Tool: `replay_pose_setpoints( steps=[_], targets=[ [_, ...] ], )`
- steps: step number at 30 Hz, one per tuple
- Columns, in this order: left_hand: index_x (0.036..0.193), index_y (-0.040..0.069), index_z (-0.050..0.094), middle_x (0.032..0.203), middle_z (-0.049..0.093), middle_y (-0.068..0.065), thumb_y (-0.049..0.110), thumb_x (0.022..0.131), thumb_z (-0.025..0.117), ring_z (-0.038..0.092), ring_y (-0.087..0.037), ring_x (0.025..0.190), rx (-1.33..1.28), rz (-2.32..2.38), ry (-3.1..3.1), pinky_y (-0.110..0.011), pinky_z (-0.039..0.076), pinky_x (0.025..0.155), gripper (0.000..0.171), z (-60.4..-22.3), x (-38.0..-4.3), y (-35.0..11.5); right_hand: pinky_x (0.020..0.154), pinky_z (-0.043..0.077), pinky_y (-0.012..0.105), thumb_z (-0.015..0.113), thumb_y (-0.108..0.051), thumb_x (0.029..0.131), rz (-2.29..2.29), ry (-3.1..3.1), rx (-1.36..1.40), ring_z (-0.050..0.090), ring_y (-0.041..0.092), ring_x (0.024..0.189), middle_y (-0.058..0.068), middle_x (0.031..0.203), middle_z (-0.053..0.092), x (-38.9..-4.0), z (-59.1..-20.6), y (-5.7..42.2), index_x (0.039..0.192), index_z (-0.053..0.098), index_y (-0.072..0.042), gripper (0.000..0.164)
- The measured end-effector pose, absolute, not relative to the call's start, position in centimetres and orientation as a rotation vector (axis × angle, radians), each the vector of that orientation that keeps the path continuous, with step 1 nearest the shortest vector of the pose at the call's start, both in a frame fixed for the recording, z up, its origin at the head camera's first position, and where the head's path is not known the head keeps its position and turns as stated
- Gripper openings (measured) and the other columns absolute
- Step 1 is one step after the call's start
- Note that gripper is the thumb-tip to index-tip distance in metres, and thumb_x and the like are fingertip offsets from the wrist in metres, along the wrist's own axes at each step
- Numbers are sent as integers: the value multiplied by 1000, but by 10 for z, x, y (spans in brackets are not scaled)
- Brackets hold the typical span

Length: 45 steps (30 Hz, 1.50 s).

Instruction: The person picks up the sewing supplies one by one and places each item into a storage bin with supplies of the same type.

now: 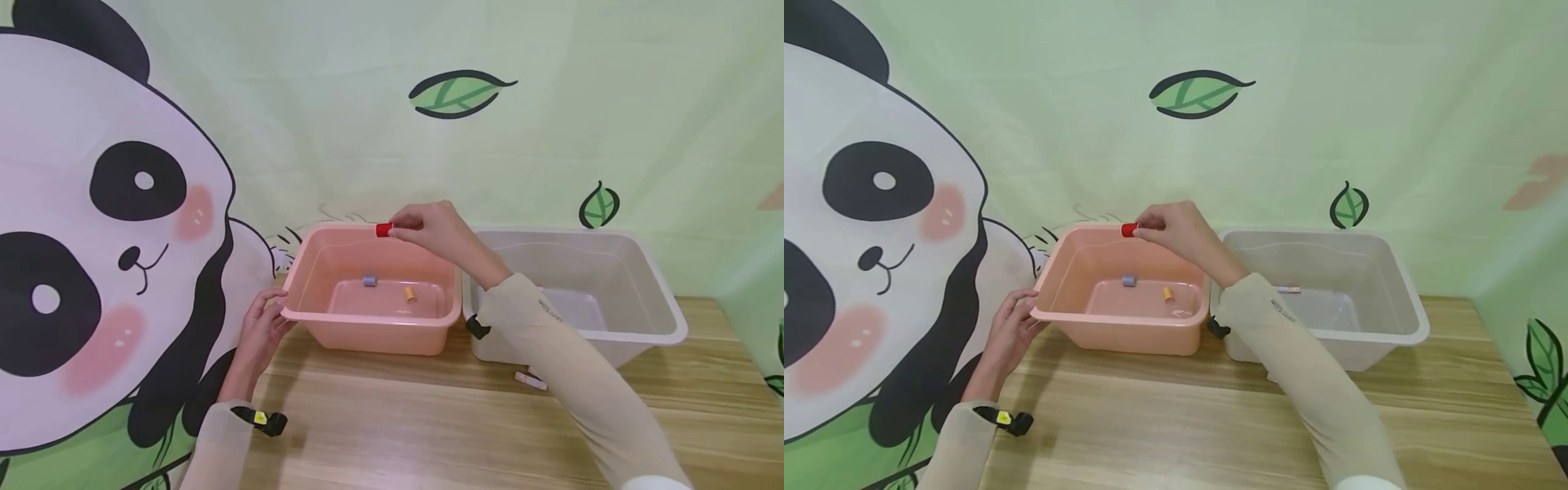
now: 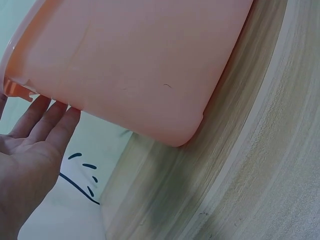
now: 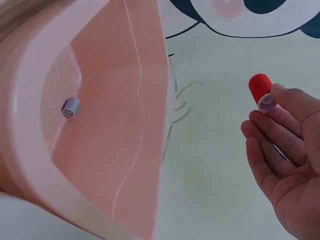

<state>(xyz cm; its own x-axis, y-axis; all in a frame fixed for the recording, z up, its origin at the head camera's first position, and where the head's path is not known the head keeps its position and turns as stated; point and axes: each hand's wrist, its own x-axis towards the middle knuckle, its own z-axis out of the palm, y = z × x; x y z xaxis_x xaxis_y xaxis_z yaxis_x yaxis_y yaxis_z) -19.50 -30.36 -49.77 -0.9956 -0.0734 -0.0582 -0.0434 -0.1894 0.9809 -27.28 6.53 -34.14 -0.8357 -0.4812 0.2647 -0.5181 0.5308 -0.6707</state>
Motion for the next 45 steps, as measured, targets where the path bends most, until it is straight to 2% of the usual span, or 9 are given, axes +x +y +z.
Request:
replay_pose_setpoints(
  steps=[7,18,29,34,41,45],
  targets=[
    [125,16,55,136,52,-7,22,107,55,69,-19,109,126,-2424,-1966,-29,58,92,20,-500,-194,-305,91,57,31,72,-32,96,1367,-2766,778,66,14,101,-4,108,73,-290,-349,60,118,74,-18,26],
    [128,14,54,134,55,-7,24,106,56,69,-22,112,92,-2410,-1965,-30,58,92,24,-503,-193,-306,96,56,33,72,-29,96,1460,-2833,661,64,17,104,-1,110,72,-311,-366,59,119,73,-17,26],
    [127,14,58,129,61,-4,25,105,59,71,-20,108,118,-2422,-1889,-31,58,92,25,-504,-190,-302,92,57,32,72,-30,96,1573,-2872,613,64,21,106,-3,109,70,-314,-380,53,115,73,-21,21],
    [128,14,58,134,58,-6,27,104,61,70,-20,110,125,-2425,-1868,-31,58,92,27,-504,-190,-300,94,57,33,72,-28,96,1557,-2874,647,64,21,105,-2,110,71,-315,-383,50,116,73,-18,22],
    [129,15,59,137,55,-7,27,103,62,69,-19,110,116,-2428,-1850,-31,59,91,29,-506,-190,-300,91,58,31,73,-29,96,1621,-2916,586,64,19,104,-5,109,69,-313,-387,46,112,72,-23,18],
    [130,14,58,137,56,-6,27,103,62,69,-19,110,128,-2422,-1856,-31,59,91,30,-506,-189,-300,92,57,32,72,-28,96,1613,-2925,621,64,20,105,-2,111,70,-312,-388,43,115,72,-20,20]
  ],
)
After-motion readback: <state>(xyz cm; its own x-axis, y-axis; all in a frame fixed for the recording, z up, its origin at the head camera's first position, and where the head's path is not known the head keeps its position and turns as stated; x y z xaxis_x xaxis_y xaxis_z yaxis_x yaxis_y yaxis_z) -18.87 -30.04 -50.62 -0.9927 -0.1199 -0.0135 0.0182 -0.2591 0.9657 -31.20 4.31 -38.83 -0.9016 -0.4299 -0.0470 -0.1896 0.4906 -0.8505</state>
